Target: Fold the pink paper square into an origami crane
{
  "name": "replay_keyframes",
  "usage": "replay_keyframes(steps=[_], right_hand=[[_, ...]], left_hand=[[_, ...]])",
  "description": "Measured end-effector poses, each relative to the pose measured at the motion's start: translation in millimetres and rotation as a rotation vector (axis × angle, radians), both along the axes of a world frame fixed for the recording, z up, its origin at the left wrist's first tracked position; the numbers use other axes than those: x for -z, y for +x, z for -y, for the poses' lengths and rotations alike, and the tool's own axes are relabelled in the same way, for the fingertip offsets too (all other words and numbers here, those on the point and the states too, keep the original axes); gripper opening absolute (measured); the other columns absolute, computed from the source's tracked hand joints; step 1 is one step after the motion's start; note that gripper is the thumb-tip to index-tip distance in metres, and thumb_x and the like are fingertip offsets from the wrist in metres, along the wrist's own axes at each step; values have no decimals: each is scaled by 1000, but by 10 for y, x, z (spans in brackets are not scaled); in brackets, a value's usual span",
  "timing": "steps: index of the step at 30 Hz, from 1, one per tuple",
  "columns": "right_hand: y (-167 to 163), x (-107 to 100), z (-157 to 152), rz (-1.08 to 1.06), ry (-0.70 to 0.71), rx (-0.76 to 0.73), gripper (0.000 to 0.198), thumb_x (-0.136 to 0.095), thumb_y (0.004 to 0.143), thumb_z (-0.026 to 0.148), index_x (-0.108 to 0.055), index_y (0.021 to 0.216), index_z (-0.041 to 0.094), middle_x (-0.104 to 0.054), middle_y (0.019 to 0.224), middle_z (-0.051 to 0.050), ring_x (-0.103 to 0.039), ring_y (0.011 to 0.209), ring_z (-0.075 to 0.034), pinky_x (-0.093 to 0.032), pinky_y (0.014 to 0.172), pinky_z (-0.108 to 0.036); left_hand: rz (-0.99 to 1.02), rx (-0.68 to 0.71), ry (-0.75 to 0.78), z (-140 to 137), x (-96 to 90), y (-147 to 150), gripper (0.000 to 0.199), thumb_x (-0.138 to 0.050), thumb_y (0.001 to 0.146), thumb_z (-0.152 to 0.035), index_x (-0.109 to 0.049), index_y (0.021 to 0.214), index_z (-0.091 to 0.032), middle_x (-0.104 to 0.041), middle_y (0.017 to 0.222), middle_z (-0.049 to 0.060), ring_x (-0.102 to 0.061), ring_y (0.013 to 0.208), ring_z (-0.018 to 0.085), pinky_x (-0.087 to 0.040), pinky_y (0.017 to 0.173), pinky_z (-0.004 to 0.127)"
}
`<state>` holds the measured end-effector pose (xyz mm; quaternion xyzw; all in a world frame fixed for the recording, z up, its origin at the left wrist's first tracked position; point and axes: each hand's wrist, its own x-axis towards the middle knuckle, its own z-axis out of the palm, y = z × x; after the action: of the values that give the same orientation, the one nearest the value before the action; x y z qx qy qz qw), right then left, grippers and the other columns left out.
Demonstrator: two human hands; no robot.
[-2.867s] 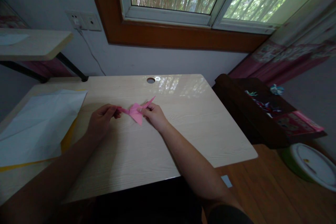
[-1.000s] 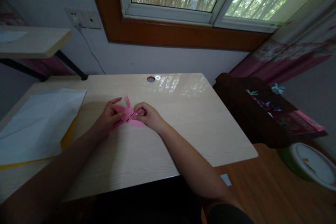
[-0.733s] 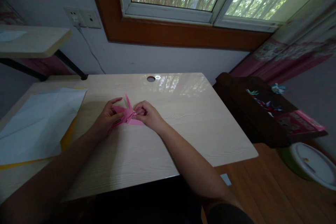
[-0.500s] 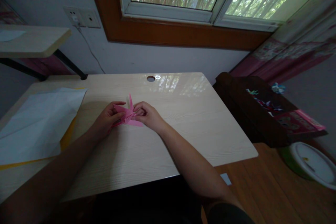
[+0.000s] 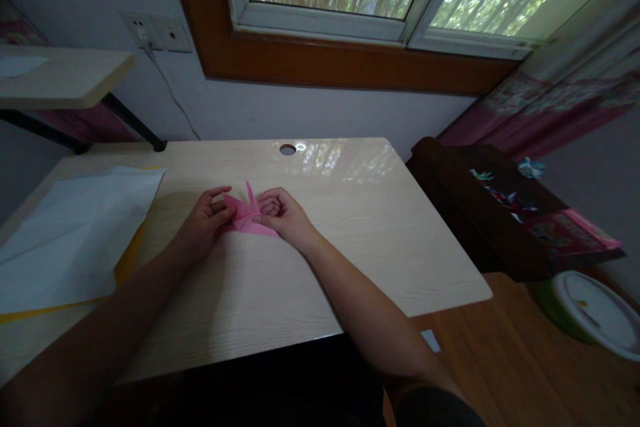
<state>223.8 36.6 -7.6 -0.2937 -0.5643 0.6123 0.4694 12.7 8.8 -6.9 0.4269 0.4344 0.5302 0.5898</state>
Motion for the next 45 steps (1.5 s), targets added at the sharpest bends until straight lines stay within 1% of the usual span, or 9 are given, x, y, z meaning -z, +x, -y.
replay_keyframes(steps=[2, 5, 11, 15, 19, 25, 29, 38, 45], right_hand=[[-6, -11, 0, -19, -23, -2, 49, -92, 67, 35, -62, 105, 26, -66, 89, 2, -60, 77, -13, -51, 73, -28], [-3, -11, -11, -40, -54, 17, 42, -91, 68, 35, -64, 99, 25, -66, 85, 3, -59, 75, -13, -50, 73, -28], [8, 24, -69, -110, -89, 104, 39, -90, 68, 35, -64, 94, 24, -65, 79, 4, -58, 69, -12, -49, 70, -28], [13, 7, -101, -152, -50, 144, 44, -91, 66, 31, -61, 96, 25, -66, 80, 5, -59, 69, -11, -50, 72, -27], [2, -6, -96, -129, -27, 168, 49, -92, 65, 34, -58, 100, 27, -64, 78, 6, -59, 70, -12, -51, 71, -27], [-7, -15, -44, -10, -28, 138, 44, -88, 69, 39, -66, 105, 27, -69, 91, 1, -63, 82, -16, -53, 79, -31], [1, -29, -28, 65, -25, 97, 33, -86, 73, 41, -71, 97, 24, -71, 90, -1, -63, 81, -17, -52, 78, -33], [52, 45, -84, 251, 107, 168, 26, -83, 77, 46, -76, 85, 22, -67, 83, -2, -58, 78, -17, -48, 72, -30], [50, -7, -58, 255, 166, 125, 25, -84, 78, 44, -73, 76, 21, -65, 82, -2, -59, 74, -15, -48, 71, -31]], left_hand=[[-8, -49, 39, -7, 11, 6, 64, -80, 77, -25, -50, 133, -25, -67, 89, -3, -65, 80, 12, -53, 75, 24], [-9, -105, 63, -15, 10, 17, 59, -80, 77, -25, -52, 130, -25, -66, 97, -2, -65, 87, 12, -53, 82, 25], [51, -68, 18, 1, -55, 7, 46, -72, 87, -37, -52, 126, -23, -73, 91, 2, -70, 83, 16, -54, 78, 29], [109, -11, 28, 33, -103, 7, 59, -79, 82, -38, -48, 130, -24, -75, 97, 3, -71, 87, 17, -54, 78, 30], [61, 5, 85, 61, -88, 42, 73, -89, 72, -27, -50, 133, -27, -73, 99, 1, -69, 88, 15, -53, 82, 29], [-127, -40, 181, 62, -14, 45, 46, -89, 72, -30, -70, 113, -22, -71, 101, 3, -66, 94, 17, -52, 88, 30], [-264, -61, 194, 65, -53, 34, 31, -87, 75, -37, -75, 97, -20, -73, 97, 5, -66, 91, 21, -52, 86, 33], [-313, -162, 281, 69, -114, 43, 20, -84, 78, -35, -72, 84, -20, -66, 86, 1, -63, 83, 17, -50, 81, 31], [-269, -164, 273, 38, -61, 8, 19, -85, 77, -36, -76, 85, -21, -70, 94, 3, -66, 90, 18, -53, 87, 33]])
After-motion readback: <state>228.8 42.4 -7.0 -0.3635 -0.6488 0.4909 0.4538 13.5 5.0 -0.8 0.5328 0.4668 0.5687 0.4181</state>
